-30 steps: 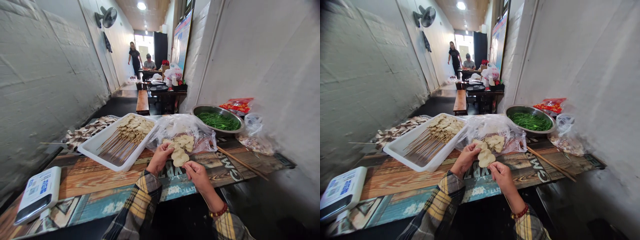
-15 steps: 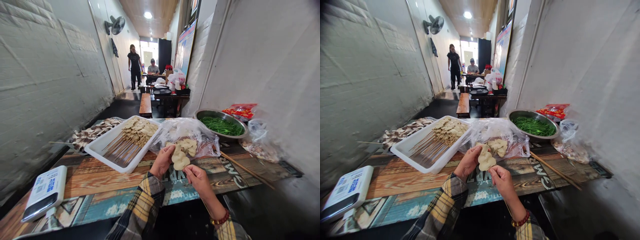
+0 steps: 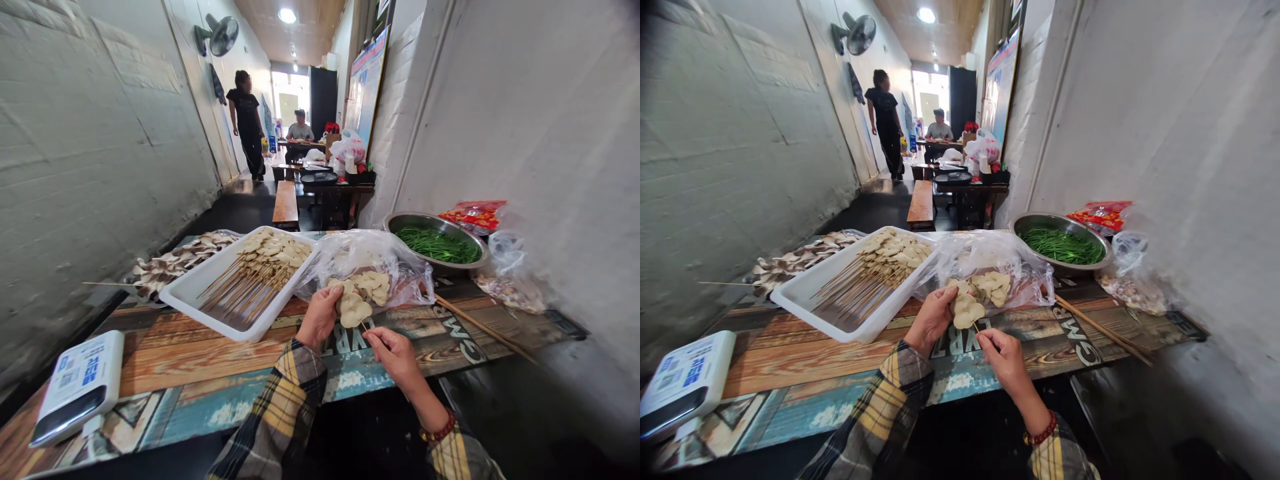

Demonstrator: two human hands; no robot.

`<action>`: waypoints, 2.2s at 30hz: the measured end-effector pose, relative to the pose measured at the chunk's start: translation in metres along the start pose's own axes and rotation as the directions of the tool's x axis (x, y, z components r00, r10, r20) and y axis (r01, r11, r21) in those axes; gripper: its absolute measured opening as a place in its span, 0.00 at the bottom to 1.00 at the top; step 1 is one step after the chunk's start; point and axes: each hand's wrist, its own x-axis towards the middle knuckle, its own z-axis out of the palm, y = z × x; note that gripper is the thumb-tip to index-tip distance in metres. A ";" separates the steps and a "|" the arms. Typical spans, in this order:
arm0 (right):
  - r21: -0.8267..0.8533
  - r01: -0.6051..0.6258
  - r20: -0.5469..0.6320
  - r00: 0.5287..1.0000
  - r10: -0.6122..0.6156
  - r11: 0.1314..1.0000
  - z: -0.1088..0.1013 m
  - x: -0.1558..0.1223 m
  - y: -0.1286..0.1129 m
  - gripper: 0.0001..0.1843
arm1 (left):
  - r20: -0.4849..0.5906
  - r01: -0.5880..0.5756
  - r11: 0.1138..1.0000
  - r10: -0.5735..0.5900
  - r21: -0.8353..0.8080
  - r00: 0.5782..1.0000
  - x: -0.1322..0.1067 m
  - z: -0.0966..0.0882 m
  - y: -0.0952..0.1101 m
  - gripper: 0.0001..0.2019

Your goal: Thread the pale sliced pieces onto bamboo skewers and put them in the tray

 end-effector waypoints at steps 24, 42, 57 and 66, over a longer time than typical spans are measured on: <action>0.092 0.034 -0.144 0.989 -0.021 0.995 0.017 0.008 -0.009 0.18 | 0.129 0.082 0.997 -0.083 0.013 0.988 -0.001 0.002 -0.006 0.17; -0.029 0.079 -0.191 0.978 -0.083 0.996 0.022 0.007 -0.006 0.18 | 0.032 0.065 0.997 -0.067 0.046 0.997 -0.003 0.012 -0.012 0.16; -0.044 0.083 -0.262 0.961 -0.092 0.996 0.020 0.010 -0.007 0.17 | 0.120 0.065 0.993 -0.077 0.102 0.990 -0.005 0.019 -0.019 0.14; 0.046 0.051 -0.245 0.969 -0.038 0.998 0.017 0.009 -0.003 0.19 | 0.101 0.045 0.996 -0.053 0.076 0.993 -0.004 0.020 -0.020 0.15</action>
